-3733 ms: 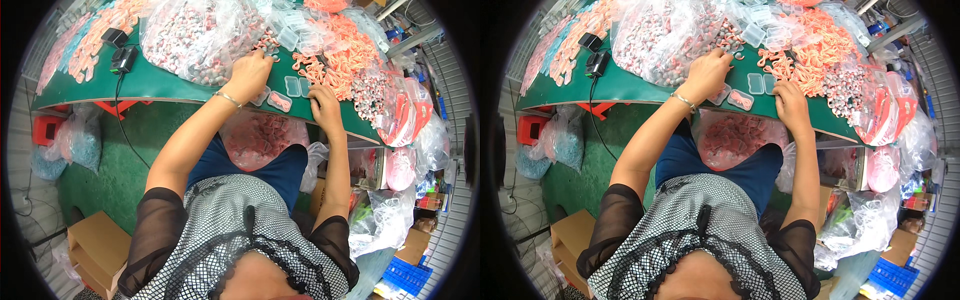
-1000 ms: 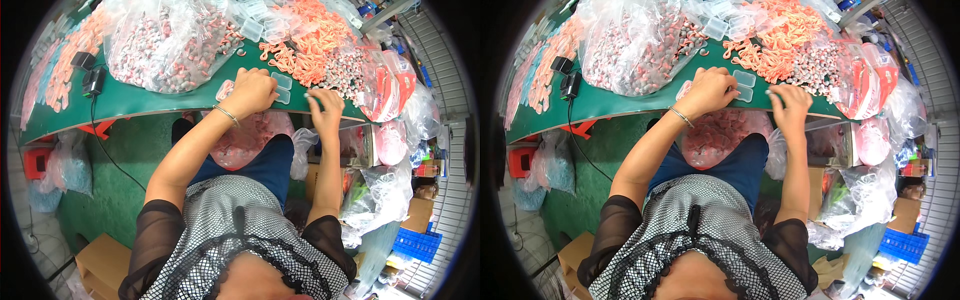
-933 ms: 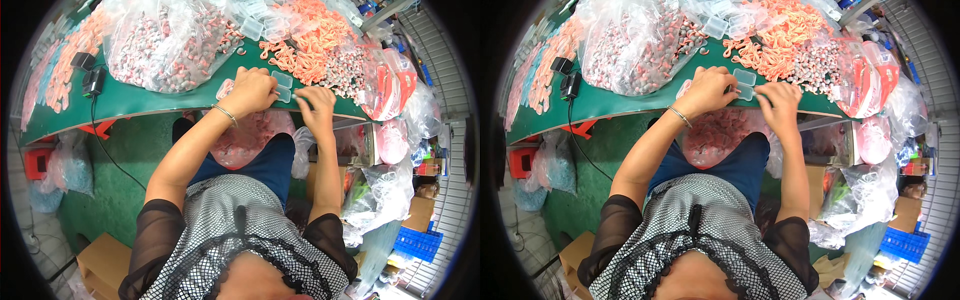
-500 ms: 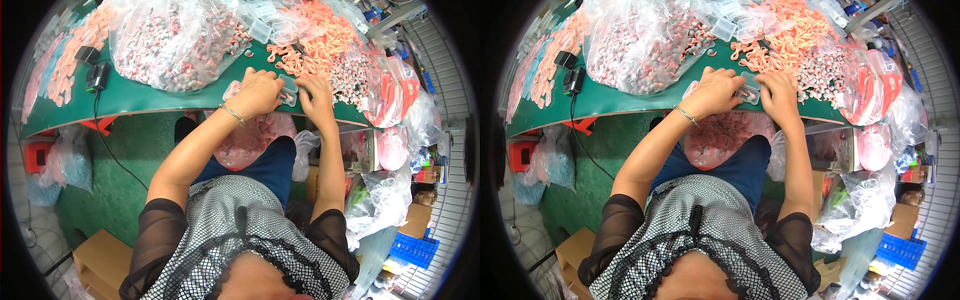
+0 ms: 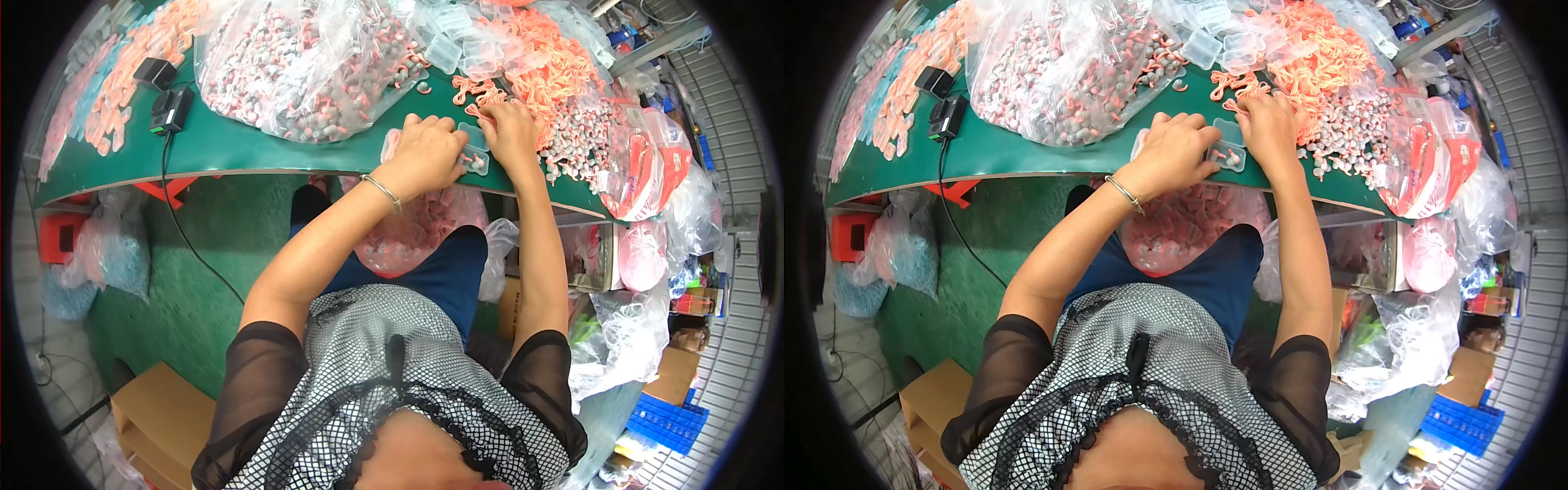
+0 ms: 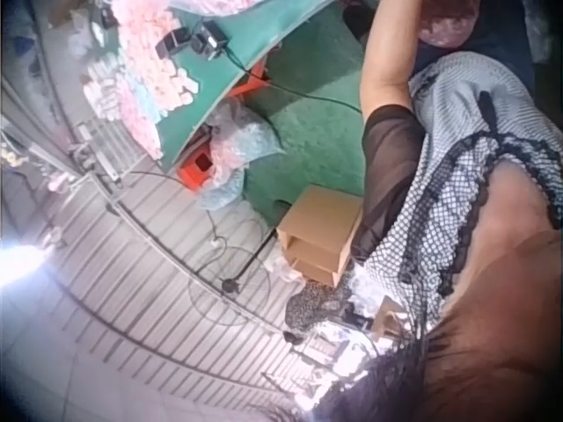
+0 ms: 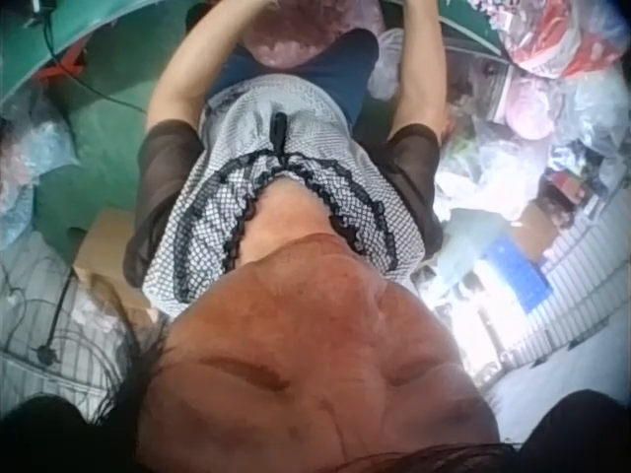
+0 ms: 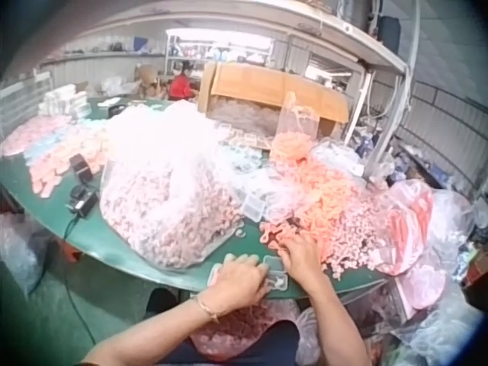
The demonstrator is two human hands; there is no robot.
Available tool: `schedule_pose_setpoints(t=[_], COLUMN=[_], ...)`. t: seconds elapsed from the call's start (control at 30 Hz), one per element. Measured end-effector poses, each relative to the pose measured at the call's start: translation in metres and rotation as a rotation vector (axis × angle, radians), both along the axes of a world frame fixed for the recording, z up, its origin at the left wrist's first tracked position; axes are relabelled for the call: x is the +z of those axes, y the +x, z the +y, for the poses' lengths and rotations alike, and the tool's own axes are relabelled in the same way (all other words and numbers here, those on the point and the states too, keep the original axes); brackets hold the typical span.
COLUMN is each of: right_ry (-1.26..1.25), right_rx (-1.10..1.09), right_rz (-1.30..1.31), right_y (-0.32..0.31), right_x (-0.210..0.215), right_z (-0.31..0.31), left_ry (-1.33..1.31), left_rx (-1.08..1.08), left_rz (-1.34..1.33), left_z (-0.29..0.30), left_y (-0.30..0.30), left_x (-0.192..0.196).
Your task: Picking small pink components from a large bag and placing them into small clear plastic containers on a workbench.
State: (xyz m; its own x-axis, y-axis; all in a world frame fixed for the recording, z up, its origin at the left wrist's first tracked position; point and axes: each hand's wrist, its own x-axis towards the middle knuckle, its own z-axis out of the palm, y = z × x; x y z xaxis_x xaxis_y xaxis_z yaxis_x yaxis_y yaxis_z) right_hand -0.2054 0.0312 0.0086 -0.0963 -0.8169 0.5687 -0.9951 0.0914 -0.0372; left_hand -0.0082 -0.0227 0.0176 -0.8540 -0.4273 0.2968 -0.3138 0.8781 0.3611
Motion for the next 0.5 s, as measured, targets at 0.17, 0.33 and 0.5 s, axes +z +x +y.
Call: schedule_pose_setpoints(t=[0.17, 0.33, 0.5], right_ry=[-0.035, 0.013, 0.155], right_rx=[0.025, 0.271, 0.342], right_rz=[-0.060, -0.580, -0.264], right_y=[0.006, 0.024, 0.030], right_x=[0.015, 0.030, 0.026], right_z=[0.002, 0.042, 0.050], left_ry=[0.025, 0.074, 0.107], left_rx=[0.004, -0.005, 0.005], left_rz=[0.047, 0.030, 0.005], left_z=[-0.002, -0.004, -0.006], left_y=[0.001, 0.002, 0.004], left_x=[-0.005, -0.002, 0.000])
